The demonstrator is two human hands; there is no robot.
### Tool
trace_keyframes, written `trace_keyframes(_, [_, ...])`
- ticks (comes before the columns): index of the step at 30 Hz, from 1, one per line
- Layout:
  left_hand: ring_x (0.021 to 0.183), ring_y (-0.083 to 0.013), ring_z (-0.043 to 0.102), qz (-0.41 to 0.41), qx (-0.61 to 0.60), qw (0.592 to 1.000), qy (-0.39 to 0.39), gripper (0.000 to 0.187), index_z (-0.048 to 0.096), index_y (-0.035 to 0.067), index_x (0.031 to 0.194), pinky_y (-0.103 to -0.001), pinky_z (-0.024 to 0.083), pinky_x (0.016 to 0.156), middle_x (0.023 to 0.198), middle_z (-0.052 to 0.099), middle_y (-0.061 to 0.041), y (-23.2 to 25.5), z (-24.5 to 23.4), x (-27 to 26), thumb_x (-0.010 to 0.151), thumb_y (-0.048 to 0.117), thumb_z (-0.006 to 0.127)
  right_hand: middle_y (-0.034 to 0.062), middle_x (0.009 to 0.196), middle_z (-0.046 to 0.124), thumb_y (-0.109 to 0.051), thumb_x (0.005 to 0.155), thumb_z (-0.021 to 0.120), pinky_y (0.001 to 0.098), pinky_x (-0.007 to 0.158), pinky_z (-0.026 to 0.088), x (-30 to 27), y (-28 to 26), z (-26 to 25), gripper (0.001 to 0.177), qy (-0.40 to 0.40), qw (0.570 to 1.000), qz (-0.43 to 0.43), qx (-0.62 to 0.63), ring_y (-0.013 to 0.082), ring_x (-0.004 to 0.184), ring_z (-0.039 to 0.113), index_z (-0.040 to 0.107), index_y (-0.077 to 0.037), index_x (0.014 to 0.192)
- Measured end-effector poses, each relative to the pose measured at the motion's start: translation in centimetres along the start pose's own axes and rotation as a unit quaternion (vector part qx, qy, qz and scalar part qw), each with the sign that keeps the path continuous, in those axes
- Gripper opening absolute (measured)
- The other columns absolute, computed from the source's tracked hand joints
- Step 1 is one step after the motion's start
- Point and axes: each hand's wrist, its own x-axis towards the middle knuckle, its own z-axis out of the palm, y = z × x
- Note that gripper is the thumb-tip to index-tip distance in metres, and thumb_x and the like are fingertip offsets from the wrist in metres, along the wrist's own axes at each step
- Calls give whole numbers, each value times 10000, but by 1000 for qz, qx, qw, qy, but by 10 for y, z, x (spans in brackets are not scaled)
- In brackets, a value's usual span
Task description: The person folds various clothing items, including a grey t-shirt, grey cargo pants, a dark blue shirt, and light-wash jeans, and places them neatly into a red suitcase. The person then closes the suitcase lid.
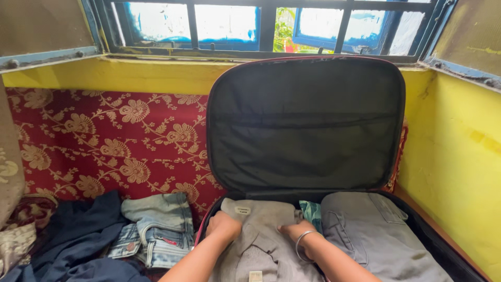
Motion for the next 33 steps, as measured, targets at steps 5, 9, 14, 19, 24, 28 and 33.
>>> trace_keyframes(5, [1309, -365, 611, 3, -73, 997, 4, 647, 661, -16, 1300, -410, 503, 1084, 1396, 633, -232, -6, 4, -3, 867, 455, 756, 212, 1377, 656, -263, 704, 900, 309, 1031, 497, -5, 2, -5, 888, 32, 994, -87, 51, 261, 1221, 681, 502, 59, 1430])
trace_keyframes(9, [1301, -396, 622, 24, -181, 983, -23, 671, 656, -65, 1301, -436, 496, 1072, 1383, 645, -266, -18, 3, 19, 903, 475, 676, 232, 1335, 662, -266, 743, 858, 356, 1021, 512, -6, -5, -9, 819, 30, 992, -77, 100, 295, 1195, 687, 500, 40, 1413])
trace_keyframes(14, [1483, -351, 373, -29, -240, 958, -157, 780, 447, 16, 1505, -459, 324, 1185, 1581, 406, -226, -15, -22, 19, 961, 547, 625, 264, 1139, 762, -286, 770, 798, 440, 868, 592, -25, -13, -30, 654, -23, 971, -37, 235, 372, 993, 742, 649, 103, 1275])
trace_keyframes(19, [1485, -336, 396, -121, -143, 938, -292, 848, 343, -6, 1569, -468, 336, 1173, 1616, 354, -245, -16, -38, 16, 985, 535, 636, 168, 1126, 764, -390, 844, 851, 338, 839, 566, -51, -17, -29, 631, -89, 995, 21, -38, 242, 932, 737, 713, 94, 1226])
trace_keyframes(24, [1381, -288, 521, 44, -184, 957, -222, 582, 512, 137, 1490, -470, 390, 1138, 1495, 576, -120, -18, -43, -17, 962, 367, 599, 159, 1067, 784, -255, 829, 793, 355, 821, 579, -66, -28, -39, 494, -109, 983, -58, 138, 248, 904, 735, 690, 9, 1234])
trace_keyframes(28, [1212, -224, 672, 268, -327, 902, -84, 473, 631, 89, 1336, -340, 476, 1034, 1301, 748, -106, -24, -43, -37, 923, 321, 630, 59, 1088, 776, -241, 820, 767, 320, 833, 570, -68, -32, -45, 474, -129, 946, -197, 223, 158, 950, 711, 671, -105, 1264])
trace_keyframes(33, [1156, -217, 706, 297, -350, 888, 35, 490, 643, 62, 1314, -331, 502, 998, 1232, 760, -117, -26, -35, -22, 927, 363, 635, 107, 1271, 702, -404, 888, 678, 365, 892, 549, -51, -29, -40, 540, -116, 944, -159, 266, 225, 1070, 675, 610, -135, 1351])
